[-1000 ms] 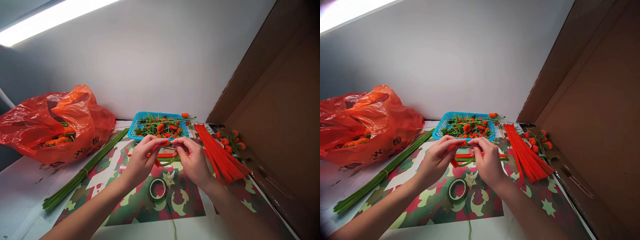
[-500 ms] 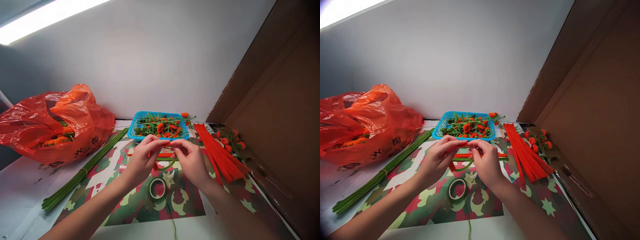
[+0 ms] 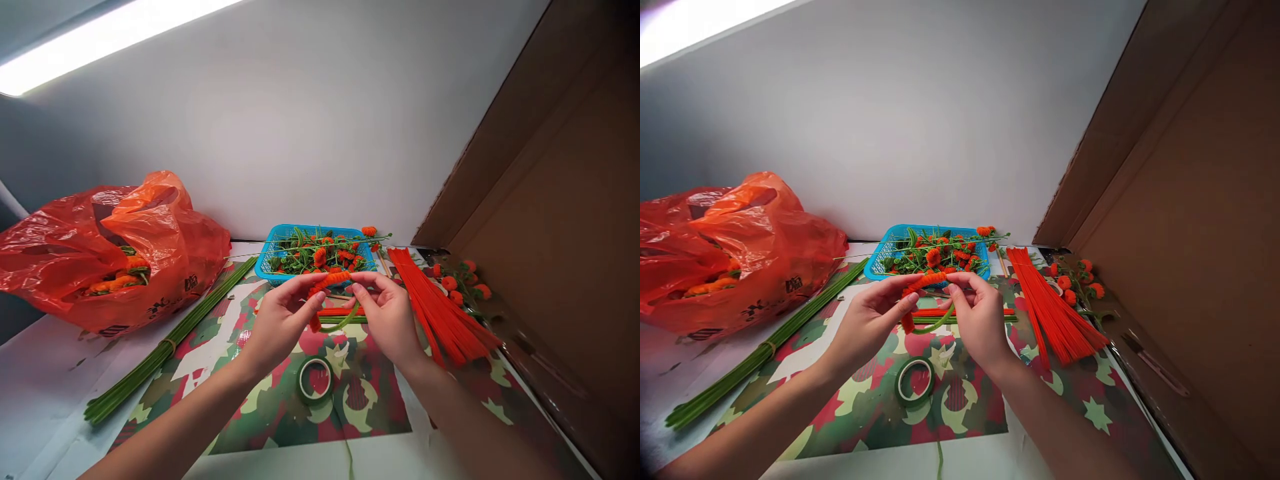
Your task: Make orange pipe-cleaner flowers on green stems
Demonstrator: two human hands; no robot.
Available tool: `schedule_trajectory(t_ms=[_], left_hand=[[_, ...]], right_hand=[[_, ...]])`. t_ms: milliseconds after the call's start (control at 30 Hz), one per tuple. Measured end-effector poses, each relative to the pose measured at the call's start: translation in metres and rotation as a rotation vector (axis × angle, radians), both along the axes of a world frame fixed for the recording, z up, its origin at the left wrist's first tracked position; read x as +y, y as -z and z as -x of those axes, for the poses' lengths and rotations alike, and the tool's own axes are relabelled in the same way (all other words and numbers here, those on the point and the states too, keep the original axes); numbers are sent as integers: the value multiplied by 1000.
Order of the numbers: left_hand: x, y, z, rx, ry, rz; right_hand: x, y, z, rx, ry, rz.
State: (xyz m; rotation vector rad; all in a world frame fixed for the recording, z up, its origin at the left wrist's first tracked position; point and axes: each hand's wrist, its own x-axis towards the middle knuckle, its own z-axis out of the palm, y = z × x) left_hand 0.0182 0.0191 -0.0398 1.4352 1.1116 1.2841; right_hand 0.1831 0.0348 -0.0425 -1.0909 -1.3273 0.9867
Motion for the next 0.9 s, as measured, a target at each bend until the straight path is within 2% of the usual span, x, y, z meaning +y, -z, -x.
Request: schedule_trajectory(t_ms=[167,400,667,800,900], left_hand=[[3,-2,5,64,-14,-44],[5,0,8,103,66,-47],[11,3,7,-68,25,82],[13,11,6,0,128,132],[13,15,7,63,150,107]], right_hand=[[2,-1,-5,-141,-24,-63],[2,-4,-7,-210,-45,-102],[6,-1,-4,96,-31,17],[6,-2,-4,134,-15,30],[7,-5,-4,220,-38,70]])
